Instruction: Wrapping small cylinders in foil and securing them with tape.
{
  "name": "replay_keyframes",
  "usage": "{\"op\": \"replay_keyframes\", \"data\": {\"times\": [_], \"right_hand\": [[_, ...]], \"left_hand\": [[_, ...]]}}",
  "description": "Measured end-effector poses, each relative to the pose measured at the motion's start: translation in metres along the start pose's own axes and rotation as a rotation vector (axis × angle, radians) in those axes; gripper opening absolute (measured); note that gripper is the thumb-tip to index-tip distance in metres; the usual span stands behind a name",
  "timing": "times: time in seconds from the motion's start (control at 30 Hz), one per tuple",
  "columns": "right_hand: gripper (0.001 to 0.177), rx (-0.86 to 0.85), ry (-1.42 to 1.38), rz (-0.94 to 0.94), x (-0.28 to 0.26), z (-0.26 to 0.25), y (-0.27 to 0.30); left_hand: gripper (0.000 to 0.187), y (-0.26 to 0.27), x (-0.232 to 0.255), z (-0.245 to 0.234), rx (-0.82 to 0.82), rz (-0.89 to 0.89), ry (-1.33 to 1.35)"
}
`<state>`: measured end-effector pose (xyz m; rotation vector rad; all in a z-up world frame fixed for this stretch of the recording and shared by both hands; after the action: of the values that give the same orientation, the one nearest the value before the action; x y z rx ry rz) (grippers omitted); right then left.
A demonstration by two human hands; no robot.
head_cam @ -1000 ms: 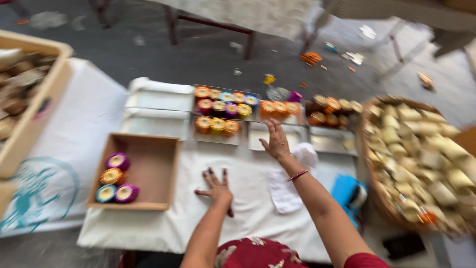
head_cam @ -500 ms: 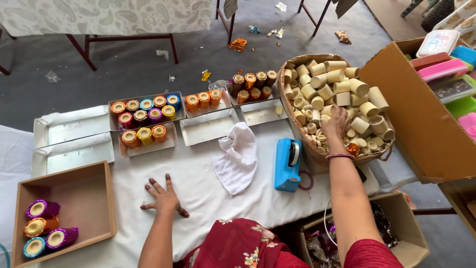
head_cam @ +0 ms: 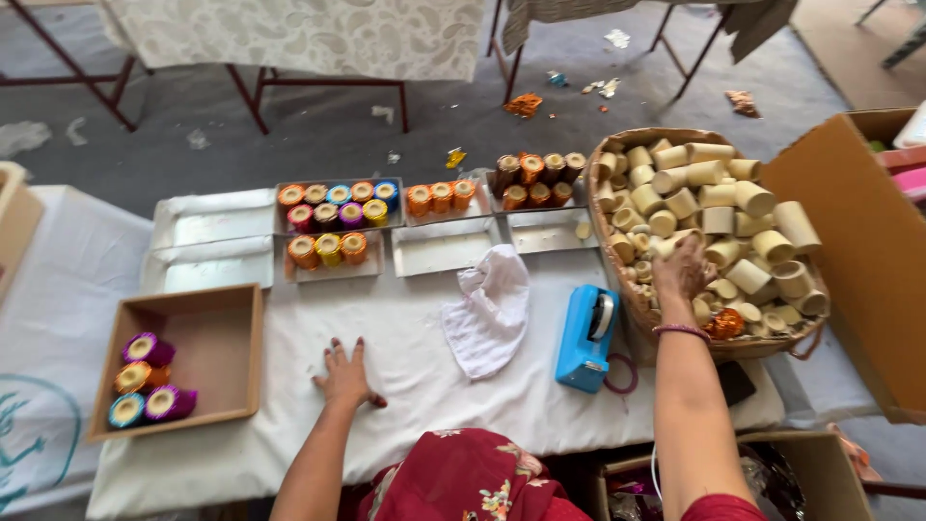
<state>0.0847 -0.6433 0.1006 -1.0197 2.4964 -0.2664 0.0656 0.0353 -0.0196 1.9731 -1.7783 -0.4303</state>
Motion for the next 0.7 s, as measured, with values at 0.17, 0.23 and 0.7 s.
{"op": "replay_keyframes", "data": {"times": [0.17,0.23,0.7], "right_hand": [[0.069,0.175,-0.314,-0.415,-0.111,0.002,0.089],[0.077,0.074,-0.446,-0.561,-0.155,0.016,0.144],[0.084,-0.076,-0.182,-0.352,-0.18,0.117,0.249]], "left_hand": [[0.101,-0.045,0.042,0.045,0.163,0.177,0.543],[0.091,-0.044,0.073,0.047,0.148,0.212,0.836],[0.04,-0.012,0.043,0.025,-0.329,-0.054,1.83]]}}
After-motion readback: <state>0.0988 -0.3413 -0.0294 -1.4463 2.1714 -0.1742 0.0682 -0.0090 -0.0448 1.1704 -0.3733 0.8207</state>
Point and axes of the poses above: each hand's wrist, its own y-axis away from the middle knuckle, its own z-axis out of the palm, x = y × z, the point moved 6 cm from there along -y, towards the middle knuckle, and after that the axes turned 4 degrees about x, right-handed, at the moved point
